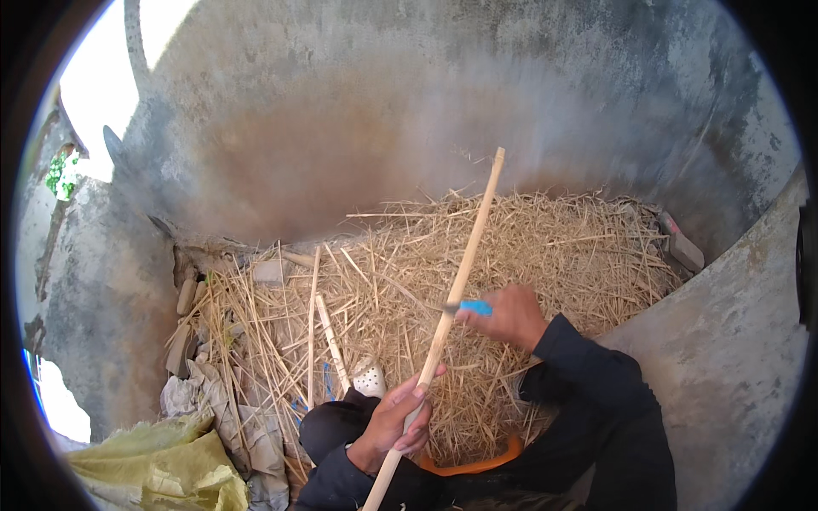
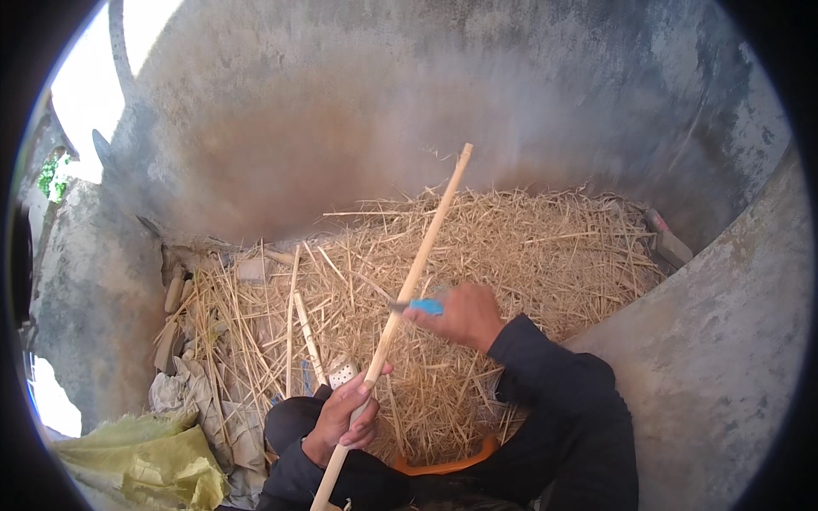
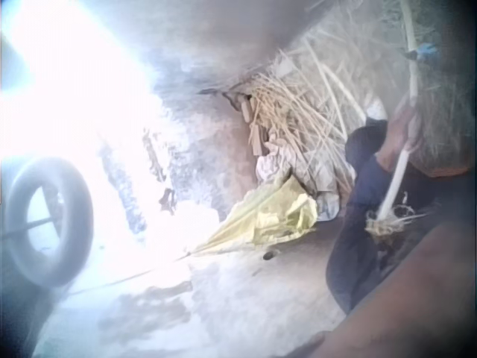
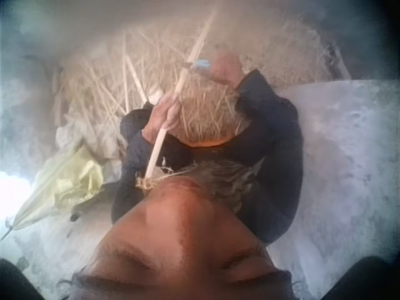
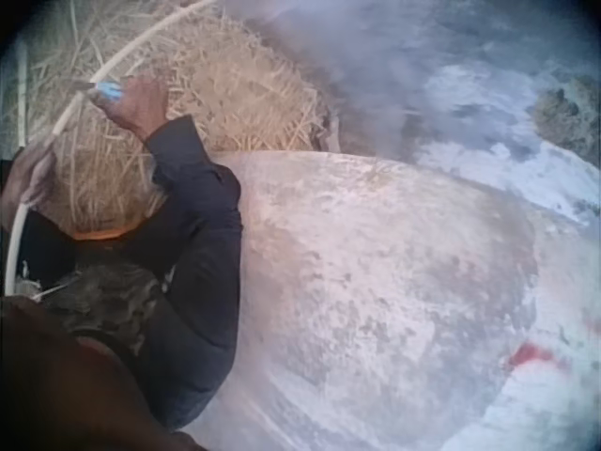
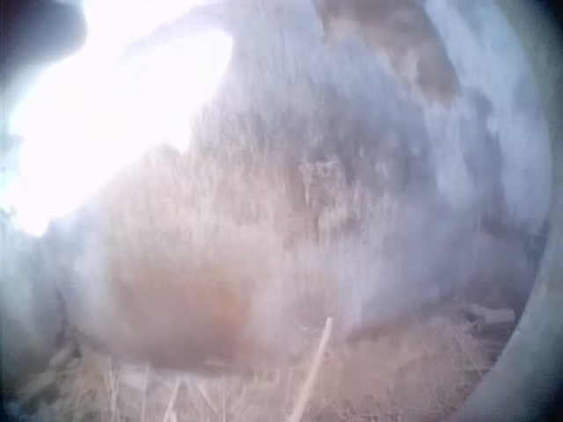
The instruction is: The person sits on a straw-covered floor and uses a blue utility knife to peel the outer layer off a long bamboo stick. They hold the stick with their left hand and scrape downwards with the knife in their right hand, repeating the motion to remove the fibrous exterior.
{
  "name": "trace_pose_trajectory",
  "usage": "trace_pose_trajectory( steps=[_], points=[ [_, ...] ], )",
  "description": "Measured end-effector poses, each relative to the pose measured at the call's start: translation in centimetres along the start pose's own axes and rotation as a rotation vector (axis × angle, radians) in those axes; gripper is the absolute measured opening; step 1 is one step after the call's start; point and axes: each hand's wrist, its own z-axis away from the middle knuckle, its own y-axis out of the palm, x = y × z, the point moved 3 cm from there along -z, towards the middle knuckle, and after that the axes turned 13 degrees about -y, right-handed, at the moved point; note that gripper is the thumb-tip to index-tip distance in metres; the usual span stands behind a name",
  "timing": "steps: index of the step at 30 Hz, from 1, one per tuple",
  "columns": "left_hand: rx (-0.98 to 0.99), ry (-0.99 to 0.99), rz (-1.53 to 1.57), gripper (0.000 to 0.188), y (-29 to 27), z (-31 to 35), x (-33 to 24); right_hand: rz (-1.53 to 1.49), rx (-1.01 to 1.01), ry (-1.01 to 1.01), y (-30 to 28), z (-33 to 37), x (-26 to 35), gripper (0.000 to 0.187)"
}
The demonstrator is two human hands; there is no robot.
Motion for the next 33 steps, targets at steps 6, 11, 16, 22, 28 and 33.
trace_pose_trajectory(
  steps=[6,11,16,22,28,33],
  points=[
    [0.037,-0.027,0.143,0.041,0.1,0.2,0.4,-0.018,0.052,0.127,-1.9,-1.6,-0.5,0.075],
    [0.129,-0.019,0.234,0.031,-0.3,-0.4,1.1,-0.006,0.162,-0.007,0.0,-0.3,1.5,0.077],
    [-0.053,-0.064,0.226,0.032,-0.3,-1.7,1.6,-0.084,0.176,0.018,0.1,0.2,1.7,0.079],
    [-0.222,-0.037,-0.013,0.035,1.8,-2.2,0.2,-0.133,0.163,-0.049,-0.7,0.6,3.0,0.076],
    [-0.249,0.001,-0.539,0.026,5.8,-3.9,-4.1,-0.061,-0.125,0.005,-3.6,-0.3,0.0,0.074],
    [-0.257,0.086,-0.91,0.027,8.2,-5.7,-5.0,-0.092,-0.162,0.264,-7.4,-0.7,-5.6,0.074]
  ],
)
